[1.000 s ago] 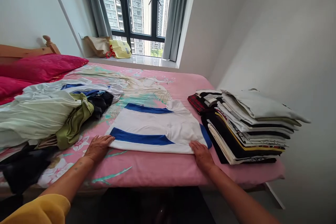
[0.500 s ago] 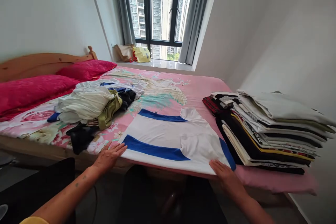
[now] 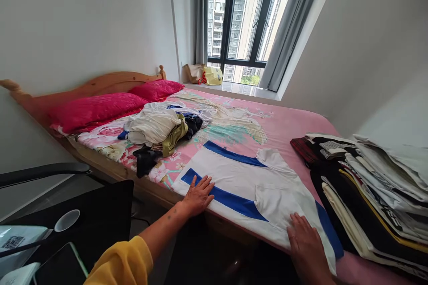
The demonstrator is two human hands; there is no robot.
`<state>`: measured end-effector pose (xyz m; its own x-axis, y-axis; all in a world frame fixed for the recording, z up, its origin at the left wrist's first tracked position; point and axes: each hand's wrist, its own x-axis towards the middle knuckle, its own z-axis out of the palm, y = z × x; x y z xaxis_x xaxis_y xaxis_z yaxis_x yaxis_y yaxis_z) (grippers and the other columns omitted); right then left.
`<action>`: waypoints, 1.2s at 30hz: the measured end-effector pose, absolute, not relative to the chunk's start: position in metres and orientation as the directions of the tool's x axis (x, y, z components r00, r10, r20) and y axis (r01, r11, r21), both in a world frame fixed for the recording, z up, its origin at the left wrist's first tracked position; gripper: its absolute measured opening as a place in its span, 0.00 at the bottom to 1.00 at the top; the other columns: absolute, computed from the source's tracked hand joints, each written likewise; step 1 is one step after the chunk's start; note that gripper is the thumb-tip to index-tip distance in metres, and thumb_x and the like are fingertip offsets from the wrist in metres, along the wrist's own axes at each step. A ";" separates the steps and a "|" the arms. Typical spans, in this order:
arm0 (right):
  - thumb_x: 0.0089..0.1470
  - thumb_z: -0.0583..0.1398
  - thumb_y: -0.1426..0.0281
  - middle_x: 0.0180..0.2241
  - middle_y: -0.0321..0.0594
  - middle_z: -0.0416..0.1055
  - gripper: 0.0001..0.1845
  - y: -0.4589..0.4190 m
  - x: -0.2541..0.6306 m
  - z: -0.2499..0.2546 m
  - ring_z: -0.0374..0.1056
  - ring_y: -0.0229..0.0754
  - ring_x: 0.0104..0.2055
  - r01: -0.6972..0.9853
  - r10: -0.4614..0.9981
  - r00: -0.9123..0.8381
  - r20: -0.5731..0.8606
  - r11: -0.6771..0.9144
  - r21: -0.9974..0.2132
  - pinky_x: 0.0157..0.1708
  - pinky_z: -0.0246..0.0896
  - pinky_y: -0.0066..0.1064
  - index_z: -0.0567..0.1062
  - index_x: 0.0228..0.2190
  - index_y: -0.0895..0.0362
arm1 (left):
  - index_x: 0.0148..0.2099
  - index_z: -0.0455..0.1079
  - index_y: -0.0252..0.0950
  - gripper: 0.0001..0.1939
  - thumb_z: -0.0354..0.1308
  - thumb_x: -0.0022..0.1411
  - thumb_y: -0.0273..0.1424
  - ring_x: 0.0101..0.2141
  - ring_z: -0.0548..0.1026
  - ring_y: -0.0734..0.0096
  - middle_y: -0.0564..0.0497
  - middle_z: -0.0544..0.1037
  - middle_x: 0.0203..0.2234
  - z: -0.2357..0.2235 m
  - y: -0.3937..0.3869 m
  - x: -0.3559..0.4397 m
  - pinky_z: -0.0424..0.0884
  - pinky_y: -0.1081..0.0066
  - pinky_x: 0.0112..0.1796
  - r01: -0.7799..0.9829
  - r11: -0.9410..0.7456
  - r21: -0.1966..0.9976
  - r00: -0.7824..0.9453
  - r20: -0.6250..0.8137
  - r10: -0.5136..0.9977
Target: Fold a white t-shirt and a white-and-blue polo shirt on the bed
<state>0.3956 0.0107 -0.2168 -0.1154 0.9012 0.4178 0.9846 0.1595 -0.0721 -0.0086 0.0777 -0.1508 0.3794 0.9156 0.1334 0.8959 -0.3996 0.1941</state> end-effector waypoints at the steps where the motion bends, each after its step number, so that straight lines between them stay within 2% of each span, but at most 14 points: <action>1: 0.59 0.41 0.59 0.57 0.49 0.59 0.30 0.011 0.399 -0.225 0.51 0.53 0.61 0.991 0.914 -0.077 0.399 0.113 -0.066 0.56 0.49 0.52 0.62 0.55 0.62 | 0.62 0.56 0.42 0.26 0.44 0.64 0.42 0.62 0.51 0.58 0.47 0.57 0.62 -0.156 0.083 -0.012 0.37 0.43 0.59 0.924 -0.328 0.195 0.312 0.106 0.944; 3: 0.58 0.39 0.56 0.60 0.47 0.55 0.33 0.012 0.405 -0.238 0.48 0.52 0.63 0.997 0.929 -0.022 0.371 0.047 -0.058 0.57 0.47 0.52 0.58 0.58 0.61 | 0.63 0.55 0.40 0.30 0.45 0.62 0.46 0.62 0.50 0.55 0.46 0.55 0.63 -0.165 0.092 -0.023 0.36 0.42 0.58 0.963 -0.201 0.177 0.191 0.070 0.979; 5: 0.58 0.38 0.54 0.61 0.45 0.53 0.35 0.011 0.407 -0.247 0.46 0.51 0.64 0.998 0.932 0.006 0.361 0.015 -0.053 0.58 0.43 0.51 0.56 0.59 0.60 | 0.64 0.53 0.39 0.34 0.45 0.60 0.49 0.63 0.48 0.54 0.45 0.53 0.63 -0.171 0.097 -0.034 0.36 0.43 0.59 0.978 -0.143 0.153 0.134 0.066 0.989; 10: 0.58 0.37 0.55 0.61 0.46 0.52 0.35 0.014 0.400 -0.240 0.44 0.49 0.64 0.998 0.941 0.043 0.335 -0.028 -0.050 0.60 0.38 0.49 0.58 0.58 0.63 | 0.64 0.52 0.39 0.35 0.45 0.59 0.50 0.63 0.47 0.55 0.47 0.52 0.63 -0.173 0.101 -0.038 0.36 0.46 0.59 0.982 -0.140 0.123 0.135 0.052 0.990; 15: 0.58 0.43 0.59 0.62 0.43 0.51 0.31 0.019 0.395 -0.212 0.44 0.46 0.64 0.992 0.976 0.114 0.184 -0.101 -0.081 0.61 0.38 0.48 0.57 0.59 0.60 | 0.64 0.52 0.38 0.34 0.45 0.60 0.48 0.63 0.47 0.57 0.48 0.52 0.63 -0.173 0.112 -0.037 0.35 0.47 0.59 0.987 -0.125 0.104 0.122 0.032 0.992; 17: 0.59 0.44 0.60 0.61 0.43 0.52 0.29 0.021 0.392 -0.201 0.44 0.46 0.64 0.988 0.970 0.133 0.205 -0.113 -0.109 0.61 0.38 0.50 0.58 0.58 0.59 | 0.63 0.54 0.38 0.33 0.47 0.59 0.47 0.63 0.47 0.56 0.47 0.53 0.63 -0.171 0.115 -0.034 0.36 0.45 0.59 0.989 -0.105 0.102 0.101 0.042 0.994; 19: 0.59 0.44 0.61 0.61 0.42 0.53 0.28 0.022 0.387 -0.192 0.43 0.46 0.64 0.987 0.950 0.114 0.290 -0.076 -0.139 0.61 0.37 0.50 0.59 0.58 0.59 | 0.62 0.57 0.37 0.31 0.48 0.59 0.43 0.62 0.49 0.54 0.44 0.55 0.62 -0.165 0.113 -0.026 0.37 0.42 0.58 0.990 -0.090 0.107 0.081 0.086 0.993; 21: 0.60 0.44 0.63 0.60 0.42 0.55 0.26 0.026 0.379 -0.185 0.44 0.45 0.64 0.985 0.927 0.066 0.370 -0.001 -0.172 0.61 0.38 0.49 0.60 0.56 0.58 | 0.60 0.60 0.36 0.27 0.49 0.60 0.39 0.62 0.52 0.53 0.43 0.58 0.61 -0.155 0.104 -0.006 0.39 0.41 0.57 0.980 -0.150 0.131 0.128 0.157 0.979; 23: 0.60 0.45 0.64 0.59 0.43 0.58 0.24 0.031 0.368 -0.180 0.46 0.46 0.64 0.975 0.910 0.020 0.414 0.075 -0.211 0.60 0.40 0.49 0.62 0.55 0.58 | 0.58 0.62 0.37 0.23 0.47 0.61 0.35 0.61 0.54 0.57 0.44 0.61 0.60 -0.144 0.092 0.026 0.42 0.44 0.58 0.931 -0.320 0.177 0.279 0.222 0.934; 25: 0.60 0.45 0.67 0.57 0.44 0.60 0.23 0.038 0.355 -0.174 0.47 0.46 0.63 0.956 0.899 -0.032 0.438 0.155 -0.248 0.60 0.42 0.48 0.63 0.54 0.59 | 0.56 0.65 0.40 0.20 0.46 0.62 0.31 0.61 0.55 0.62 0.47 0.63 0.59 -0.135 0.082 0.066 0.47 0.50 0.59 0.818 -0.523 0.238 0.466 0.259 0.846; 28: 0.60 0.46 0.71 0.56 0.45 0.62 0.21 0.045 0.337 -0.162 0.49 0.45 0.62 0.920 0.881 -0.107 0.461 0.263 -0.289 0.60 0.44 0.46 0.64 0.53 0.60 | 0.53 0.67 0.44 0.20 0.44 0.62 0.26 0.60 0.58 0.67 0.51 0.68 0.56 -0.126 0.075 0.127 0.47 0.54 0.60 0.619 -0.720 0.313 0.666 0.276 0.693; 31: 0.59 0.46 0.74 0.55 0.45 0.64 0.21 0.048 0.329 -0.154 0.52 0.44 0.61 0.896 0.881 -0.152 0.449 0.314 -0.313 0.60 0.46 0.44 0.65 0.52 0.60 | 0.56 0.64 0.44 0.22 0.44 0.62 0.25 0.61 0.56 0.67 0.51 0.67 0.56 -0.126 0.081 0.165 0.42 0.51 0.61 0.550 -0.765 0.335 0.738 0.234 0.632; 33: 0.58 0.47 0.74 0.55 0.45 0.64 0.22 0.050 0.335 -0.154 0.52 0.43 0.61 0.891 0.894 -0.185 0.409 0.328 -0.313 0.60 0.46 0.44 0.65 0.53 0.59 | 0.59 0.60 0.44 0.21 0.44 0.64 0.30 0.61 0.54 0.63 0.49 0.64 0.58 -0.134 0.092 0.175 0.41 0.47 0.60 0.597 -0.737 0.317 0.723 0.186 0.665; 36: 0.58 0.51 0.67 0.58 0.45 0.59 0.24 0.054 0.358 -0.162 0.49 0.46 0.63 0.910 0.941 -0.198 0.275 0.281 -0.304 0.61 0.42 0.48 0.62 0.56 0.58 | 0.62 0.56 0.47 0.24 0.45 0.64 0.41 0.62 0.52 0.55 0.47 0.58 0.61 -0.153 0.108 0.174 0.41 0.42 0.58 0.686 -0.680 0.261 0.675 0.121 0.728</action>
